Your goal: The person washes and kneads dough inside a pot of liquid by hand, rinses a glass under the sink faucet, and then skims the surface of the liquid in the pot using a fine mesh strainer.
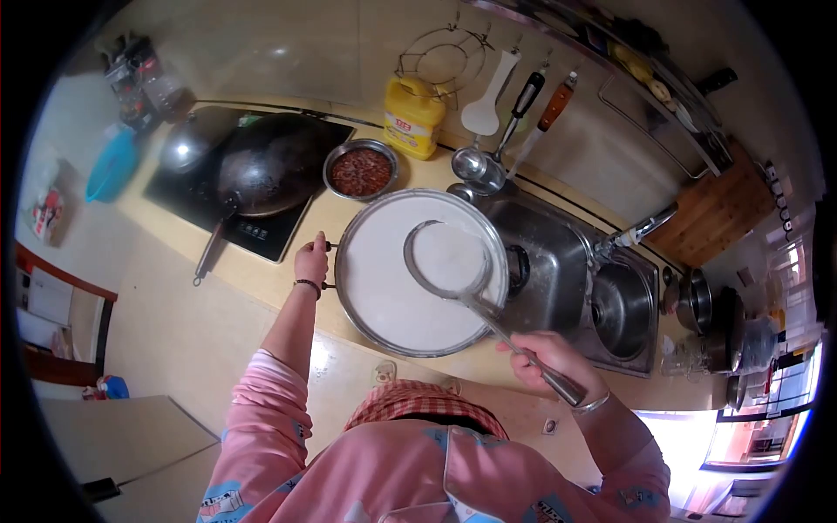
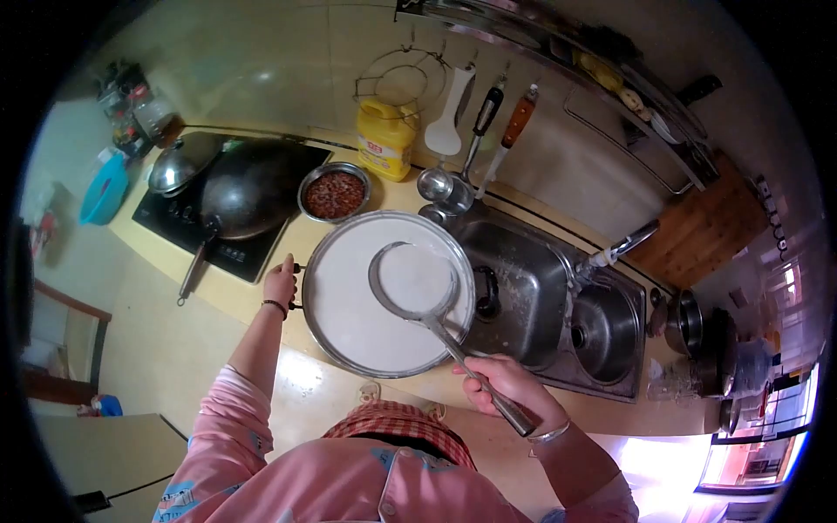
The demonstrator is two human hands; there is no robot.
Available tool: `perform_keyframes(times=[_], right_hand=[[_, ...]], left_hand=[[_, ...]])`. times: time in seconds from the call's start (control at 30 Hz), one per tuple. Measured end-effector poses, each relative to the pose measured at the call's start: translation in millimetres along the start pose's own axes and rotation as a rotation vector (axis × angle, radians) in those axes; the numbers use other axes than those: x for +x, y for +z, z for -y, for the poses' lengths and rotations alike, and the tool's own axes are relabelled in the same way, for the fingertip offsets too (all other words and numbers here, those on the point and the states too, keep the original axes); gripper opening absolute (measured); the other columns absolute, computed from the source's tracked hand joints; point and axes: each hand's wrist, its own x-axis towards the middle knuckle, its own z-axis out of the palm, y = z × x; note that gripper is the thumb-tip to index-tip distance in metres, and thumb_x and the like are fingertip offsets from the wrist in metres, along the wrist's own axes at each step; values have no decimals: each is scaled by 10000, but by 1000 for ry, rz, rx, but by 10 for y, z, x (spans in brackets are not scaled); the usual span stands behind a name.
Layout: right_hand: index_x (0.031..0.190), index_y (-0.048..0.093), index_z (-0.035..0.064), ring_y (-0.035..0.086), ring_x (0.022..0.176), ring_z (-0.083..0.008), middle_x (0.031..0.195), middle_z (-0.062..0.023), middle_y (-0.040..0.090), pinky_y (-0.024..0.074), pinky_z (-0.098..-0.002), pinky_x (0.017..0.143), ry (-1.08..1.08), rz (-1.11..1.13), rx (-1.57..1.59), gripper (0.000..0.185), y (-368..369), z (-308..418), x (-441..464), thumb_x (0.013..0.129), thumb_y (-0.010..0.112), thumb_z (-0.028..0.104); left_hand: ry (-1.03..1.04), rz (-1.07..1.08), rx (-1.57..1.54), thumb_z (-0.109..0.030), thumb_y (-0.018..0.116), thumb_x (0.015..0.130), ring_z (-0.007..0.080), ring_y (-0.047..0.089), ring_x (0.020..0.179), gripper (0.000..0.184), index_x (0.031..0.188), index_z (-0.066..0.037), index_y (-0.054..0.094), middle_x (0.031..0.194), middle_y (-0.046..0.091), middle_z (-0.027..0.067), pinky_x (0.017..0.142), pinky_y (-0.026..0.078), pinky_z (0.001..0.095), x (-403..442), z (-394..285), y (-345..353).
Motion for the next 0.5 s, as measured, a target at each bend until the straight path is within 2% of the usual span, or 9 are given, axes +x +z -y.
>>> perform_keyframes(times=[0.03,0.07,0.17,0.23,0.3,0.33,0.43,0.47,0.5], right_hand=[[990,470,-8,384,441,-57,609,12,412,312,-193,360,-10,-1,12,257,0,16,39,896,414,225],[990,470,-8,384,441,-57,609,12,412,312,-193,360,-11,0,10,257,6,43,70,896,414,225],[957,469,-5,393,453,-64,610,7,420,317,-202,373,-28,32,-14,244,53,129,144,891,417,224],[1004,460,-11,375,428,-65,571,9,394,263,-199,339,-36,-1,-56,272,103,177,181,895,414,234],[975,463,-5,384,447,-67,589,7,410,287,-203,363,-43,13,-79,251,144,230,183,891,415,226],[947,466,1,394,466,-69,607,5,425,311,-208,388,-51,28,-103,231,164,246,188,887,416,219],[936,472,4,392,465,-69,607,4,429,313,-207,388,-38,6,-95,223,213,245,267,882,423,214],[936,472,4,392,465,-69,607,4,429,313,-207,388,-38,8,-98,223,222,236,302,882,423,214],[933,473,5,396,463,-70,609,3,433,315,-208,387,-48,-3,-108,220,228,219,338,878,431,214]], left_hand=[[247,-131,154,-416,467,845,248,546,528,419,800,-13,569,615,574,131,496,432,351,3,22,14],[203,-149,338,-388,454,852,325,583,700,402,848,-4,573,738,603,195,640,459,390,-11,49,21],[305,-278,404,-375,432,863,330,581,711,384,869,-20,576,745,606,183,635,460,398,-180,-27,61],[275,-235,443,-330,443,865,321,579,769,335,948,-26,557,837,602,175,670,460,394,-275,-77,55],[467,-326,335,-268,470,860,319,567,835,286,1010,-31,527,940,572,171,713,455,386,-287,39,91],[453,-283,273,-201,525,828,338,516,951,355,1114,-4,453,1062,502,203,792,433,379,-305,85,88],[454,-348,204,-173,568,793,373,447,1031,490,1183,46,366,1140,422,253,868,391,388,-488,202,138],[465,-286,199,-150,598,763,391,377,1089,639,1250,77,252,1188,348,276,929,336,395,-543,291,140],[463,-289,199,-150,598,763,391,377,1089,639,1250,77,252,1188,348,276,929,336,395,-639,319,144]])
